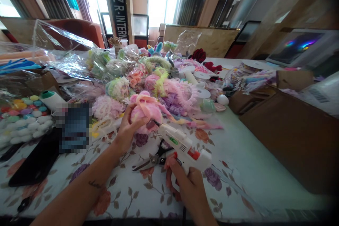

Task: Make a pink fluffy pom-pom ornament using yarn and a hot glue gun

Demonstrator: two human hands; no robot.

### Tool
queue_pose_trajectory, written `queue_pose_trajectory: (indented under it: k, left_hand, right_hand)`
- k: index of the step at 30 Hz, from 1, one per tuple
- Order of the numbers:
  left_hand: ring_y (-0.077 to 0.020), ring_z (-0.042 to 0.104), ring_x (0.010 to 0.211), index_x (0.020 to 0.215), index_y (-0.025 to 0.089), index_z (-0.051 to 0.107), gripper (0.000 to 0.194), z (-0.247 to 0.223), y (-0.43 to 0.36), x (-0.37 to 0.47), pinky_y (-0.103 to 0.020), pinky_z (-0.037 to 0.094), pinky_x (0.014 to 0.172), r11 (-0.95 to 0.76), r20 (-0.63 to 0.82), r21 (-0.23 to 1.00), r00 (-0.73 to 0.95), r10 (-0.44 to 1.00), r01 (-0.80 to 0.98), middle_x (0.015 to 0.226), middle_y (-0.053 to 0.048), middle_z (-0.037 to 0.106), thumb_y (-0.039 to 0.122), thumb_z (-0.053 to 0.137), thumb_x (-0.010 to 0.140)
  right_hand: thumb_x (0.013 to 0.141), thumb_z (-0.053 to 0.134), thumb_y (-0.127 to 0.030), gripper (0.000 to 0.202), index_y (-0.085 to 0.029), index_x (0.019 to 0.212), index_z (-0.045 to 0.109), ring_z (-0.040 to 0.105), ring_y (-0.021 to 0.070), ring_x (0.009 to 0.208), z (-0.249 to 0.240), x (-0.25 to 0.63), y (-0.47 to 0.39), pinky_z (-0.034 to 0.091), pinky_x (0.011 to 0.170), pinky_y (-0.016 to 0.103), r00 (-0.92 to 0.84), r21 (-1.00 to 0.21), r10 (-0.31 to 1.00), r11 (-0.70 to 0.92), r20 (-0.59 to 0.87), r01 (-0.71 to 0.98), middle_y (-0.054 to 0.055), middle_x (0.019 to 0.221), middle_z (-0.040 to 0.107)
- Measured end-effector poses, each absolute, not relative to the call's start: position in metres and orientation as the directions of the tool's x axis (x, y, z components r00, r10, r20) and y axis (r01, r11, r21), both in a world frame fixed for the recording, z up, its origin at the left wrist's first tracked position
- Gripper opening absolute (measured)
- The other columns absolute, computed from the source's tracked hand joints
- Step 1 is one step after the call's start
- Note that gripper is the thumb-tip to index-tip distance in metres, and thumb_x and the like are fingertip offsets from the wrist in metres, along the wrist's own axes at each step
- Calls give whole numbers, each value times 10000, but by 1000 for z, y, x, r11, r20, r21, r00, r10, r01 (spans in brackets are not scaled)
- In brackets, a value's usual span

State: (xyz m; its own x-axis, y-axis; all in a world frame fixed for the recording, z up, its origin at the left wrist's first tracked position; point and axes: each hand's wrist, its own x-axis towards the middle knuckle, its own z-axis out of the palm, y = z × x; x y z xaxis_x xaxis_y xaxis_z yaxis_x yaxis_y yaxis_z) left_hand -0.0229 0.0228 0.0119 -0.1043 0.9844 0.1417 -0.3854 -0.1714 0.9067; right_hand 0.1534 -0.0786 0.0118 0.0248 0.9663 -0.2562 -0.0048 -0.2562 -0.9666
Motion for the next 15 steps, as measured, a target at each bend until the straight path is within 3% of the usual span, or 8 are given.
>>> queue_pose_trajectory:
  k: [15]
  left_hand:
    - [-201, 637, 897, 1105, 268, 605, 506, 13, 23, -22, -297, 521, 753, -162, 125, 907, -119, 985, -388, 961, -4, 649, 310, 875, 679]
  right_hand:
    - [808, 694, -649, 470, -193, 738, 600, 385, 81, 360, 11, 152, -79, 277, 320, 184, 60, -964, 962, -264, -265, -24, -27, 462, 536]
